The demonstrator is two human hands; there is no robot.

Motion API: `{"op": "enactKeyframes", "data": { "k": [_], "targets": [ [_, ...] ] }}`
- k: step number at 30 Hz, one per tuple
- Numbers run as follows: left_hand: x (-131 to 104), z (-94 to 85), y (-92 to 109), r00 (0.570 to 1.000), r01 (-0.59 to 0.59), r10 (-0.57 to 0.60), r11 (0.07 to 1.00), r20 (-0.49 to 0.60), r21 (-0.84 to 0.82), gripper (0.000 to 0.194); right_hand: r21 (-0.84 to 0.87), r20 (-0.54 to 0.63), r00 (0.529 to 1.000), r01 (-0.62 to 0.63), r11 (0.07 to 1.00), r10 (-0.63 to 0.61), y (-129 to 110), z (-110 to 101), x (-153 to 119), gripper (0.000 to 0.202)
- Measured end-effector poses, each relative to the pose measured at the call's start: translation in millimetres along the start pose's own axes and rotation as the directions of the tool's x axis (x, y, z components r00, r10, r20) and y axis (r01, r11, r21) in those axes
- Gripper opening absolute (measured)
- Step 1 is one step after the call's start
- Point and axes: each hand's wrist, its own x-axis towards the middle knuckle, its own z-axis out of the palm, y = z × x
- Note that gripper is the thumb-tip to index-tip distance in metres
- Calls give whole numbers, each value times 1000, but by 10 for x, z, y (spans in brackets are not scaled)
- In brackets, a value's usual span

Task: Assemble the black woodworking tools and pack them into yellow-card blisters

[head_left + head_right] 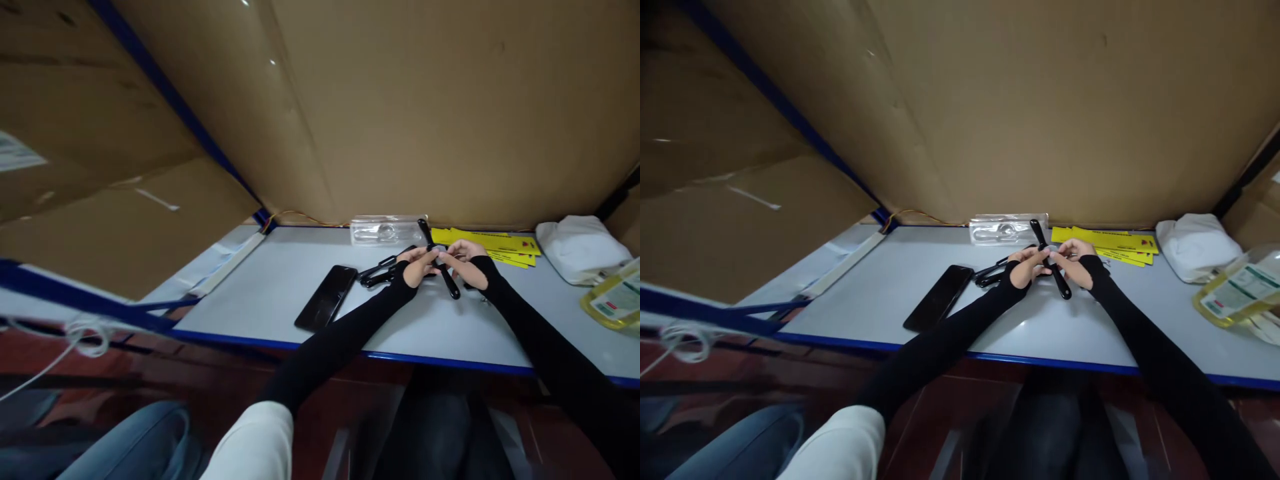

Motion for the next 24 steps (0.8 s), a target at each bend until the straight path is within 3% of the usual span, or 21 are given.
{"op": "enactKeyframes", "data": {
  "k": [9, 15, 24],
  "targets": [
    [107, -109, -257, 987, -125, 123, 992, -104, -15, 49, 161, 140, 981, -157, 974, 135, 269, -83, 36, 63],
    [110, -63, -275, 984, -148, 143, 988, -104, -33, 54, 162, 8, 999, -48, 986, 47, 243, -73, 25, 64],
    [33, -91, -40, 980, -197, 197, 976, 10, 90, 58, 134, -45, 997, 73, 988, -67, 375, -58, 65, 64]
  ]
}}
